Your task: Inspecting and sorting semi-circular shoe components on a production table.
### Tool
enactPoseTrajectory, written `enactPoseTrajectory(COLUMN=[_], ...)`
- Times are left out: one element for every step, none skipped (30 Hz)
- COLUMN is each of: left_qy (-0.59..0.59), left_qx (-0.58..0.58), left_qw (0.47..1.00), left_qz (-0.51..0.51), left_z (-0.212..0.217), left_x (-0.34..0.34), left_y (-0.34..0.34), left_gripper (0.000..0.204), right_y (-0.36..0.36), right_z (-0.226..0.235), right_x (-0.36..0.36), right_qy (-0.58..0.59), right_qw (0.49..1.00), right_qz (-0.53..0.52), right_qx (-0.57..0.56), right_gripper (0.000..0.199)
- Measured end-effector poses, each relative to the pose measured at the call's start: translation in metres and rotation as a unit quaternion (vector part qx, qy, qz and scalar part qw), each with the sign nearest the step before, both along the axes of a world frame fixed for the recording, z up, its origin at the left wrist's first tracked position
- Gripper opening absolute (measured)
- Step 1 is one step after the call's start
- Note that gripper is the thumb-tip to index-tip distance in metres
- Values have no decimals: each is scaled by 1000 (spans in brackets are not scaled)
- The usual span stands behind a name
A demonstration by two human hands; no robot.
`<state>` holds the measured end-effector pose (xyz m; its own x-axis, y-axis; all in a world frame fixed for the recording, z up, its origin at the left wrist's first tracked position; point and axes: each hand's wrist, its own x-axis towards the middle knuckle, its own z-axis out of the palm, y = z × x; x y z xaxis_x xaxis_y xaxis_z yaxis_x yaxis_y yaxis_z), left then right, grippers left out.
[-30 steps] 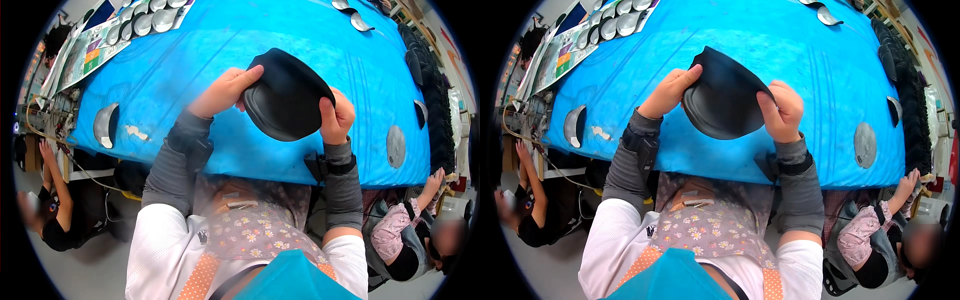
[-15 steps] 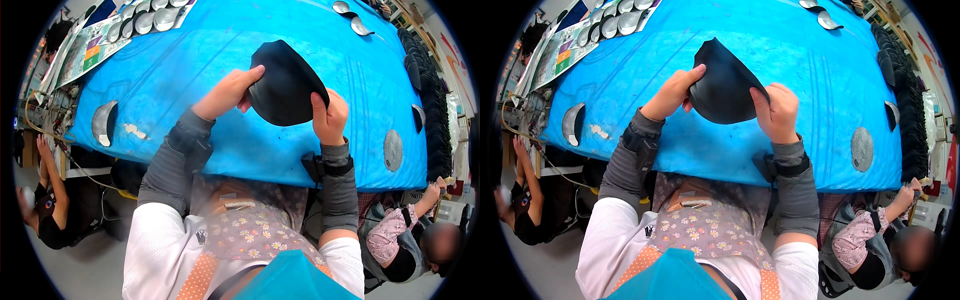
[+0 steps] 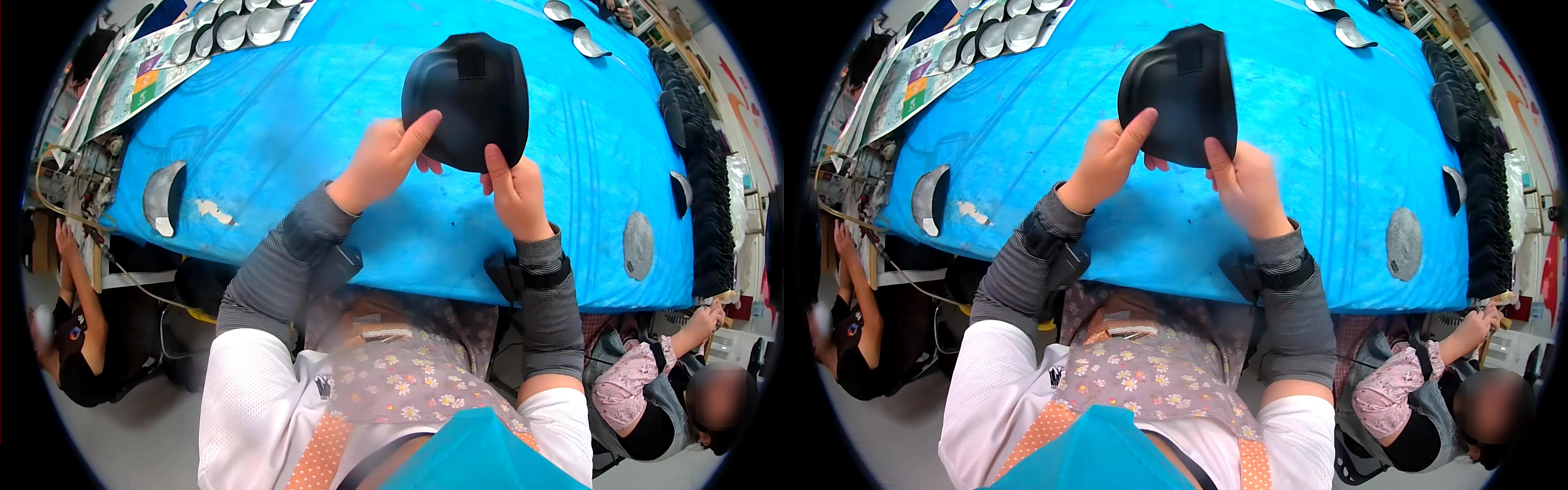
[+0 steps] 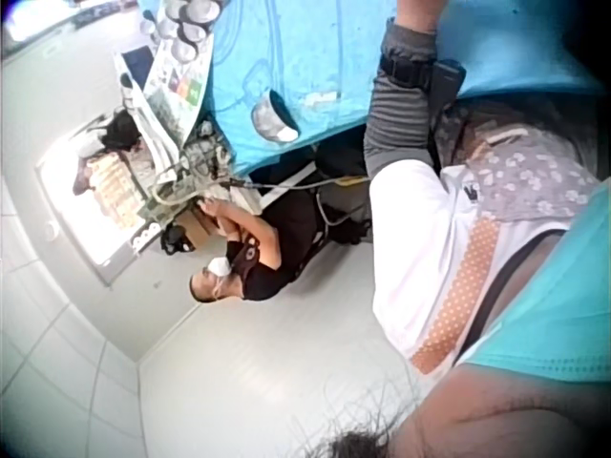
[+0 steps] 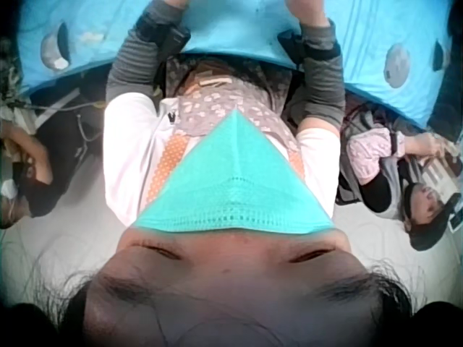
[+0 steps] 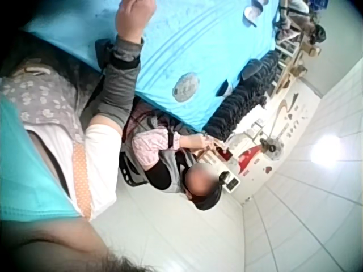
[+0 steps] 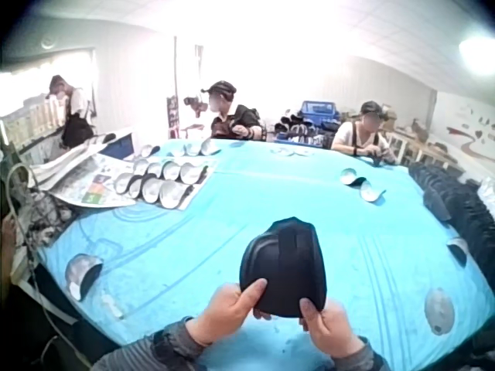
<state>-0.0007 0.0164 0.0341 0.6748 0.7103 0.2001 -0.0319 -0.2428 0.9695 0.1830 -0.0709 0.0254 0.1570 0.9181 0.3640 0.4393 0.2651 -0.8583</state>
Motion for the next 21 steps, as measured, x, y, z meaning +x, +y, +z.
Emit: enactPoseTrajectory(left_qy=[-34,-39,-60,-48,-20,-9,-19,5,15,28,10,-9,-9,-29,-35,-50,-18,15,47,47,60], left_qx=[-9,-19,-16,-43,-74,-99,-97,-99,-94,-101,-102,-101,-103,-84,-67,-66,-63,-59,-55,-57,-43], left_qw=[998,998,998,998,995,994,995,995,995,994,994,994,994,994,991,992,994,994,994,994,994], left_qz=[45,43,17,-9,-56,-42,-27,-30,-24,-32,-35,-35,-37,-69,-108,-100,-93,-86,-78,-79,-81], left_z=[-1,-3,-4,-6,-7,-8,-8,-8,-8,-9,-10,-11,-13,-15,-16,-17,-17,-17,-16,-15,-14], left_x=[2,5,7,9,10,10,8,6,5,4,4,6,8,10,11,11,9,6,3,0,-2], left_y=[0,-2,-5,-9,-13,-15,-16,-16,-15,-15,-14,-14,-14,-15,-15,-15,-14,-13,-11,-9,-6], left_gripper=[51,48,48,44,41,36,36,37,38,38,39,40,40,41,42,42,43,44,46,46,47], right_y=[-1,-1,-1,-1,-1,-1,0,0,0,0,1,1,2,3,5,6,7,8,8,7,6], right_z=[0,-1,-1,-1,-2,-2,-2,-2,-2,-2,-3,-5,-7,-9,-11,-13,-13,-13,-13,-12,-10], right_x=[-2,-4,-6,-9,-10,-11,-11,-10,-9,-8,-7,-8,-10,-12,-15,-17,-19,-19,-19,-17,-15], right_qy=[33,33,34,48,57,61,72,76,83,78,74,73,109,140,145,155,163,175,174,148,120], right_qw=[995,996,996,996,997,997,996,995,995,992,988,987,986,985,984,979,974,971,971,975,977], right_qz=[17,6,34,32,23,30,32,42,34,53,30,73,65,62,58,72,72,92,92,71,51], right_qx=[-89,-82,-80,-61,-44,-43,-41,-54,-40,-81,-133,-122,-105,-83,-88,-111,-139,-137,-137,-150,-171], right_gripper=[42,46,46,47,47,47,47,48,48,46,45,45,48,53,53,53,54,55,55,54,54])
